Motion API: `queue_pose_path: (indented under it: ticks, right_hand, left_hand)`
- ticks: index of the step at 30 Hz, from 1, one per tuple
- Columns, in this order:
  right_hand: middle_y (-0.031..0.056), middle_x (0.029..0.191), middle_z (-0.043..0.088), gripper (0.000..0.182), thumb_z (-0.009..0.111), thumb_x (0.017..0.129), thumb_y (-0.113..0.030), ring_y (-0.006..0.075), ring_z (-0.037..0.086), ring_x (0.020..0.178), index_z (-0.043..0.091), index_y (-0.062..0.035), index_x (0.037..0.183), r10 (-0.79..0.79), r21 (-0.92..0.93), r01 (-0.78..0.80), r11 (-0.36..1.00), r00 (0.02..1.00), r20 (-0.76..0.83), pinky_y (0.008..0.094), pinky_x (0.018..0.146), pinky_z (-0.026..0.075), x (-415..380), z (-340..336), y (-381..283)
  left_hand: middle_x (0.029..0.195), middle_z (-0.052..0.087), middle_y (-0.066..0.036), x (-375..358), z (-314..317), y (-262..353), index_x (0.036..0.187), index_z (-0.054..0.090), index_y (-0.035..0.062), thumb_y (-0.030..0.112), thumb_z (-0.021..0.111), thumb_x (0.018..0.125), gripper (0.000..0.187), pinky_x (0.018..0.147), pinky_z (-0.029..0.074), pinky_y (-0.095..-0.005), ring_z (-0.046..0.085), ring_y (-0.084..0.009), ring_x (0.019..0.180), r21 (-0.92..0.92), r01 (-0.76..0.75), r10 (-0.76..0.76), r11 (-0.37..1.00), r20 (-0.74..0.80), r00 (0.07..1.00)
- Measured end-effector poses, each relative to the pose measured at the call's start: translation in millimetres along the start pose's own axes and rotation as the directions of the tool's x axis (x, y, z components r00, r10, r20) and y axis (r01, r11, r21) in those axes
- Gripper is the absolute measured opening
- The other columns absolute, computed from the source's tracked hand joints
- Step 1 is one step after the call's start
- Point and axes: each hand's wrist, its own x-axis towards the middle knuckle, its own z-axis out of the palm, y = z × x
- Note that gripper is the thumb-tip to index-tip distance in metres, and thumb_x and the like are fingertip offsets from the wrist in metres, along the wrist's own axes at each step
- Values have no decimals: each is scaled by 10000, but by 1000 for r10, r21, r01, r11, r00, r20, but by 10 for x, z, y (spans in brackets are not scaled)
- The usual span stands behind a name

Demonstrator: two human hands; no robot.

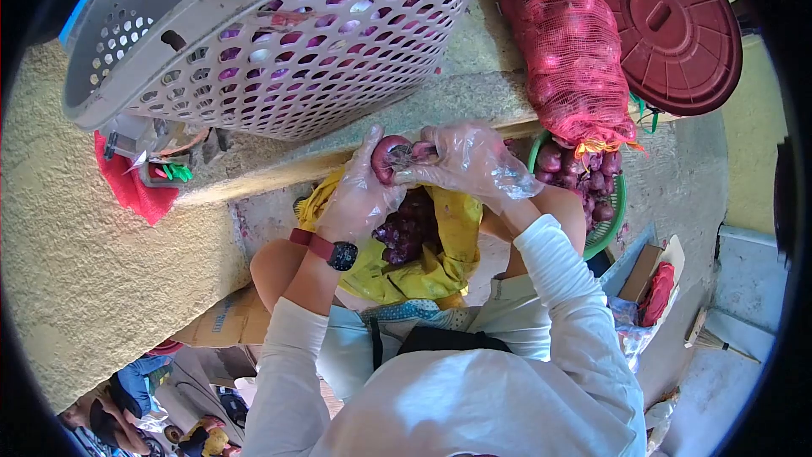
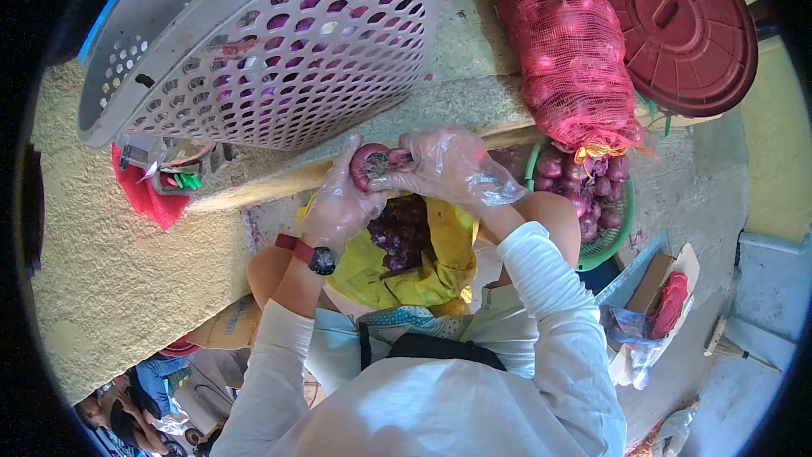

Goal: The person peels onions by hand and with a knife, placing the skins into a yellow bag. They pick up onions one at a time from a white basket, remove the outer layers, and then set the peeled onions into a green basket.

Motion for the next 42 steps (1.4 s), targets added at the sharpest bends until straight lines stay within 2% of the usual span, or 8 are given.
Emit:
queue_pose_path:
  ticks: [12, 15, 17, 21, 27, 29, 35, 42]
  right_hand:
    - [185, 742, 674, 759, 700, 697, -797, 386, 694, 751, 728, -81, 948, -86, 63, 88, 994, 995, -40, 485, 697, 540, -53, -105, -42]
    - [185, 739, 674, 760, 701, 695, -798, 386, 695, 748, 728, -81, 947, -94, 50, 96, 994, 994, -47, 486, 690, 542, -49, -65, -26]
    - [184, 738, 674, 761, 702, 694, -799, 386, 696, 746, 728, -81, 947, -98, 39, 100, 994, 994, -53, 486, 686, 542, -28, -41, -24]
    - [184, 734, 675, 763, 703, 692, -800, 385, 698, 742, 729, -81, 946, -77, -13, 77, 997, 994, -71, 487, 678, 544, 10, -21, -94]
    - [184, 729, 676, 765, 705, 688, -801, 385, 701, 736, 730, -81, 945, -67, -49, 63, 997, 994, -89, 488, 666, 546, 35, 50, -56]
    - [183, 728, 677, 766, 706, 687, -802, 385, 702, 734, 730, -81, 945, -74, -56, 69, 996, 993, -89, 488, 662, 546, 12, 80, -41]
    - [183, 723, 678, 769, 708, 683, -803, 385, 705, 728, 731, -80, 944, -104, -74, 98, 992, 990, -91, 489, 649, 549, -5, 186, 2]
    - [205, 774, 702, 812, 675, 710, -813, 397, 718, 758, 706, -38, 951, -18, 1, 18, 1000, 1000, 16, 487, 678, 571, 39, 231, -60]
  left_hand:
    - [1230, 661, -220, 26, -94, 33, 1254, 562, -30, 354, 538, 1059, 431, 918, 614, -451, 679, -331, 1106, 117, 50, -51, 992, 6, 999]
    - [1199, 674, -190, 11, -242, 13, 1246, 569, -12, 346, 537, 1060, 405, 887, 623, -442, 682, -322, 1091, 84, -25, 24, 996, 13, 1000]
    - [1151, 691, -161, 45, -378, -30, 1206, 603, 14, 330, 534, 1058, 356, 829, 629, -408, 689, -308, 1068, 365, -215, 249, 906, -48, 967]
    - [1128, 704, -150, 80, -381, 60, 1179, 631, 33, 322, 521, 1057, 333, 727, 622, -370, 702, -298, 1024, 89, 11, -18, 996, 68, 998]
    - [1119, 716, -149, -27, -328, 20, 1183, 641, 46, 373, 484, 1064, 381, 650, 604, -368, 718, -319, 950, 227, -39, 57, 973, -73, 996]
    - [1105, 724, -148, -67, -319, -54, 1171, 647, 40, 385, 504, 1060, 389, 701, 615, -398, 721, -319, 956, 529, -242, 280, 813, 8, 960]
    - [1088, 733, -147, 106, -315, 17, 1121, 670, 34, 400, 561, 1035, 392, 796, 614, -447, 723, -304, 943, 184, -76, 96, 980, -102, 990]
    - [1084, 727, -141, 114, -311, -33, 1096, 668, 53, 398, 545, 1023, 374, 877, 583, -494, 705, -316, 985, 80, -176, 184, 981, -114, 976]
